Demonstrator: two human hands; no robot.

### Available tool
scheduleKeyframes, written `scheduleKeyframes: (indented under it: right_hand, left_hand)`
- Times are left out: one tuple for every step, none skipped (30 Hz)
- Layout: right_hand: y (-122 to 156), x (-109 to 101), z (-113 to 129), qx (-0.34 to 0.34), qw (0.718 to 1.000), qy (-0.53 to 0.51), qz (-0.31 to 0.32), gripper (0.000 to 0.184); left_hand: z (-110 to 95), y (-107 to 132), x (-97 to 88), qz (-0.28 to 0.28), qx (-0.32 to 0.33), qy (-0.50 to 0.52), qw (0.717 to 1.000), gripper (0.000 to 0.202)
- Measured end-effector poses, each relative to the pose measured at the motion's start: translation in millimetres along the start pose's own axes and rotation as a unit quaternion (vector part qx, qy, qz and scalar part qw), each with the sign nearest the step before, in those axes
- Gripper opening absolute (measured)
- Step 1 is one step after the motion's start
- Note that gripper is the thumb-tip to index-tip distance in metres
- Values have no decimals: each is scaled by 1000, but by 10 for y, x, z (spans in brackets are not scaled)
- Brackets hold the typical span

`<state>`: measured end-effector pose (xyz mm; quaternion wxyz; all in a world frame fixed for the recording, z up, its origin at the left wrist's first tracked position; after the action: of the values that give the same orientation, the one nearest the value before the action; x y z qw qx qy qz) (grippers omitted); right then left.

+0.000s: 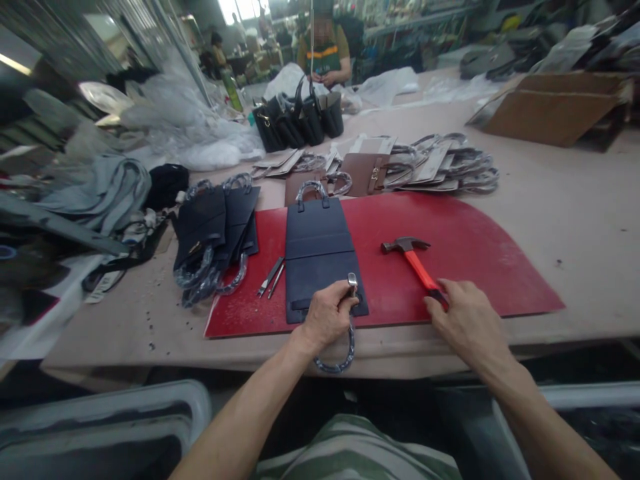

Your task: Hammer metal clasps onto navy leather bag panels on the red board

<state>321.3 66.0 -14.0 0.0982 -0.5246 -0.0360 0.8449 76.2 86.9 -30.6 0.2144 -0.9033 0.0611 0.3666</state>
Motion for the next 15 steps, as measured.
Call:
scheduleKeyframes:
  right_hand:
    - [-33,-3,-69,2,999,30,9,35]
    - [-68,14,-135,12,999,45,28,31]
    - [-104,35,-191,30,998,41,48,25]
    - [-141,55,-234,53,996,13,66,18]
    - [-173,79,-277,91,991,-52,84,10]
    - [-197,115,-313,139,975,-142,102,7]
    - [-210,165,-324,188,945,-239,122,11]
    - [-214,225,-303,230,905,-328,146,15]
    - [-214,282,-247,259,863,-398,171,17]
    - [-216,323,-171,273,831,-444,195,16]
    - [-222,342,-88,274,813,-468,212,13]
    - [-227,342,-6,267,807,-478,221,10]
    - [-220,331,71,263,801,-488,225,7]
    - [-199,305,143,261,796,-496,227,8]
    - [-173,247,208,258,797,-501,220,13]
  left_hand:
    - [-1,-3,-1,-1,2,2,1000,18]
    - [1,-6,0,-2,3,3,1000,18]
    - [2,-8,3,-2,4,3,1000,19]
    - [6,-11,7,-2,3,5,1000,19]
    - [10,-13,12,-2,2,6,1000,19]
    - [14,-15,18,0,-1,9,1000,19]
    - [17,-16,22,0,-5,12,1000,19]
    - [18,-17,26,1,-7,15,1000,18]
    - [19,-17,27,1,-11,16,1000,18]
    - [19,-17,30,2,-14,16,1000,17]
    - [19,-18,32,2,-16,14,1000,17]
    - [17,-19,32,2,-17,13,1000,17]
    - [13,-20,32,1,-16,11,1000,17]
    - [9,-22,30,-1,-15,11,1000,17]
    - [4,-25,30,-2,-12,11,1000,17]
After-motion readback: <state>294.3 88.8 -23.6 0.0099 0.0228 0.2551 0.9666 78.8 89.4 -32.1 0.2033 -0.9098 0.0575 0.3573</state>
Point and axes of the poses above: each hand's wrist, its own y-axis away from the middle knuckle, its own x-axis out of the palm, z = x × y, the point moved 8 cm from there along -y, towards the middle knuckle, and after that the axes turned 15 degrees about -y, right-handed, at the moved point
